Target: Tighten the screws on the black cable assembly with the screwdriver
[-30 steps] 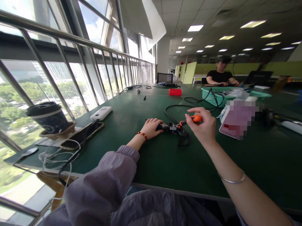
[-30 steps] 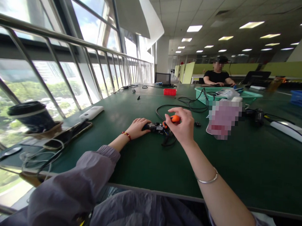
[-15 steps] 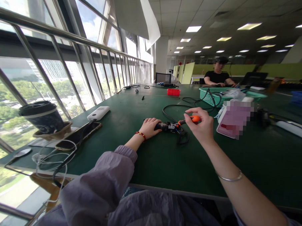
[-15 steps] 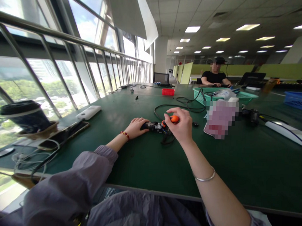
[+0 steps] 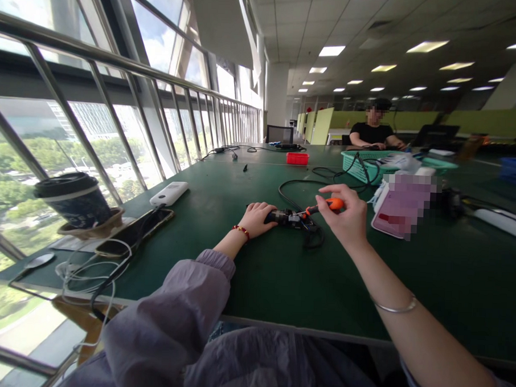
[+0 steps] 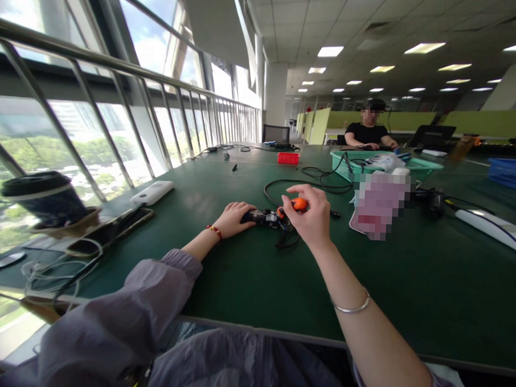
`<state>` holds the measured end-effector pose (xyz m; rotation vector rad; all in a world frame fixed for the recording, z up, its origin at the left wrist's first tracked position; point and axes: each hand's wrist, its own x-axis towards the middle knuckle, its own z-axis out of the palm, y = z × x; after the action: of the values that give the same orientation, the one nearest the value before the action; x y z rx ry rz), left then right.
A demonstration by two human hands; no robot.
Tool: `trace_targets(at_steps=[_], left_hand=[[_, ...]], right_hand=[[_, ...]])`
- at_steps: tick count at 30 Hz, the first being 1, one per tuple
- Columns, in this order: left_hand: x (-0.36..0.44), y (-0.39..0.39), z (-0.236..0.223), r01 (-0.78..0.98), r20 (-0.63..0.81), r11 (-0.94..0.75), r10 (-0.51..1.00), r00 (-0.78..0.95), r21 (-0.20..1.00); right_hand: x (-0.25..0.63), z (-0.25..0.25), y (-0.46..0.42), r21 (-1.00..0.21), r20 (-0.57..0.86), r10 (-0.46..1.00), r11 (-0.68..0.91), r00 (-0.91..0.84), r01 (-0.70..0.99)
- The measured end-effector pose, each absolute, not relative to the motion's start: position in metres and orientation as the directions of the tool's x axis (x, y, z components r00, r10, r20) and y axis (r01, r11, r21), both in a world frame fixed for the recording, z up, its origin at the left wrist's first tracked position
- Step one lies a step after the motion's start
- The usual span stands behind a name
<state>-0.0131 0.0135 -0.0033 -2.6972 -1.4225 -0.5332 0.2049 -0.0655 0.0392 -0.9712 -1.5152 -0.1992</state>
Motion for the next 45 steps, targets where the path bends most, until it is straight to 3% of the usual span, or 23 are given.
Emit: trace_targets(at_steps=[6, 13, 33, 39, 45], left_hand=[[-0.0132, 0.0137, -0.002, 0.809, 0.323, -0.577, 0.791, 0.519, 0.113], [-0.0133, 0.0155, -0.0022, 0.812, 0.317, -0.574, 0.793, 0.52, 0.104], [-0.0123, 0.0175, -0.0025, 0.808, 0.331, -0.582, 0.783, 0.526, 0.092], [-0.0112, 0.0163, -0.0017, 0.813, 0.322, -0.573, 0.792, 0.518, 0.101], [-0.0125, 0.0157, -0.0017, 0.81, 0.323, -0.575, 0.792, 0.517, 0.113]], right_hand=[[0.2043, 0.0383, -0.0637, -0.37, 0.911, 0.4, 0.691, 0.099, 0.621], [0.2046, 0.0401, -0.064, -0.392, 0.892, 0.438, 0.629, 0.111, 0.672], [0.2055, 0.04, -0.0614, -0.365, 0.913, 0.397, 0.689, 0.096, 0.627], [0.2066, 0.0427, -0.0635, -0.394, 0.882, 0.46, 0.604, 0.1, 0.693], [0.2052, 0.0409, -0.0628, -0.378, 0.897, 0.434, 0.656, 0.084, 0.653]])
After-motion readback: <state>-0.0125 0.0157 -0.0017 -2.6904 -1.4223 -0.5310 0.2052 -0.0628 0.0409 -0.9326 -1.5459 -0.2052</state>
